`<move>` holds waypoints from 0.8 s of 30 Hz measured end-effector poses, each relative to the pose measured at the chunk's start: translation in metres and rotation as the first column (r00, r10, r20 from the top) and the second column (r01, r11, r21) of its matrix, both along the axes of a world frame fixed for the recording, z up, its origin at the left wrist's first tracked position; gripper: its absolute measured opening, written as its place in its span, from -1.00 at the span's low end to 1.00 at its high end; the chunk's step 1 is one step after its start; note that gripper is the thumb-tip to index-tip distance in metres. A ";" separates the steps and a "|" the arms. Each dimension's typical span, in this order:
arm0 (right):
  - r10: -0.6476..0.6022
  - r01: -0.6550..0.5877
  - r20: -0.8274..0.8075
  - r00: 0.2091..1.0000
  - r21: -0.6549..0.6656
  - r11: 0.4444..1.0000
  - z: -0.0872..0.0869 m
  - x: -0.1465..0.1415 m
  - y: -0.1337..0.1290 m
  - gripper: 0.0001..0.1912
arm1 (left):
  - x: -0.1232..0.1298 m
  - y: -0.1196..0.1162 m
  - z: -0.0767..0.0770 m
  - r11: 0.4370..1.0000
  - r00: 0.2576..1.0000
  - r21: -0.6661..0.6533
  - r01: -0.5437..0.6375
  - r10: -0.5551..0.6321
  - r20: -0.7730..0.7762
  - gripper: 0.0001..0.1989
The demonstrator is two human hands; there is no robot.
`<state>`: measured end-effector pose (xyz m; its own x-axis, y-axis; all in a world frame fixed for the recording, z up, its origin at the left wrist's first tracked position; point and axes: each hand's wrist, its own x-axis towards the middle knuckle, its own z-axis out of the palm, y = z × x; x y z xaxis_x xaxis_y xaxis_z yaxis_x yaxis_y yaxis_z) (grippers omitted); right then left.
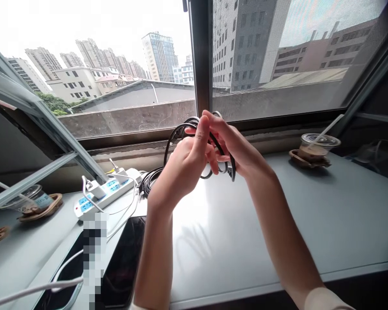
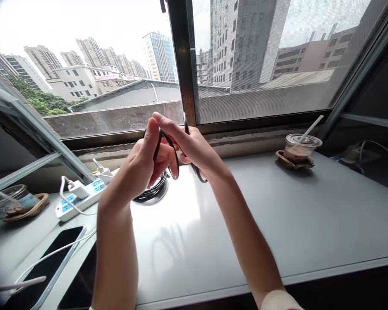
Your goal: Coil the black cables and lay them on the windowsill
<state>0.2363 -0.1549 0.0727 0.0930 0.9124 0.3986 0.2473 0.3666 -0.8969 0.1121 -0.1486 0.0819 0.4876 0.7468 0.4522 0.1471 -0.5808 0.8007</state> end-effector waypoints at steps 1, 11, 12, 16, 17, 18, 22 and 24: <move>0.048 -0.048 -0.013 0.999 -0.003 0.999 -0.001 0.001 0.001 -0.45 | 0.000 0.001 -0.001 1.000 1.000 0.014 -0.011 0.011 -0.014 -0.44; -0.031 0.013 0.190 0.981 0.095 0.995 -0.005 0.015 0.004 -0.83 | -0.010 -0.011 0.006 0.887 0.943 0.352 -0.298 0.331 -0.036 -0.79; -0.101 0.079 0.278 0.955 0.092 0.993 -0.007 0.016 0.005 -0.85 | -0.013 -0.014 0.008 0.863 0.935 0.405 -0.302 0.352 -0.053 -0.76; -0.412 0.365 0.559 0.720 0.200 0.909 -0.012 0.016 0.009 -0.86 | -0.020 -0.014 0.006 0.805 0.907 0.581 -0.120 0.327 -0.264 -0.35; -0.452 0.391 0.592 0.668 0.237 0.889 -0.012 0.015 0.009 -0.84 | -0.019 -0.010 0.003 0.805 0.889 0.587 -0.083 0.326 -0.322 -0.31; -0.468 0.391 0.610 0.639 0.267 0.881 -0.012 0.014 0.009 -0.81 | -0.017 -0.005 -0.001 0.812 0.867 0.579 -0.068 0.335 -0.368 -0.29; -0.484 0.316 0.551 0.680 0.375 0.871 -0.009 0.012 0.003 -0.78 | -0.004 0.021 -0.011 0.846 0.836 0.512 -0.148 0.384 -0.392 -0.43; -0.497 0.308 0.491 0.715 0.417 0.855 -0.006 0.012 -0.002 -0.77 | 0.000 0.031 -0.013 0.863 0.878 0.470 -0.185 0.360 -0.315 -0.61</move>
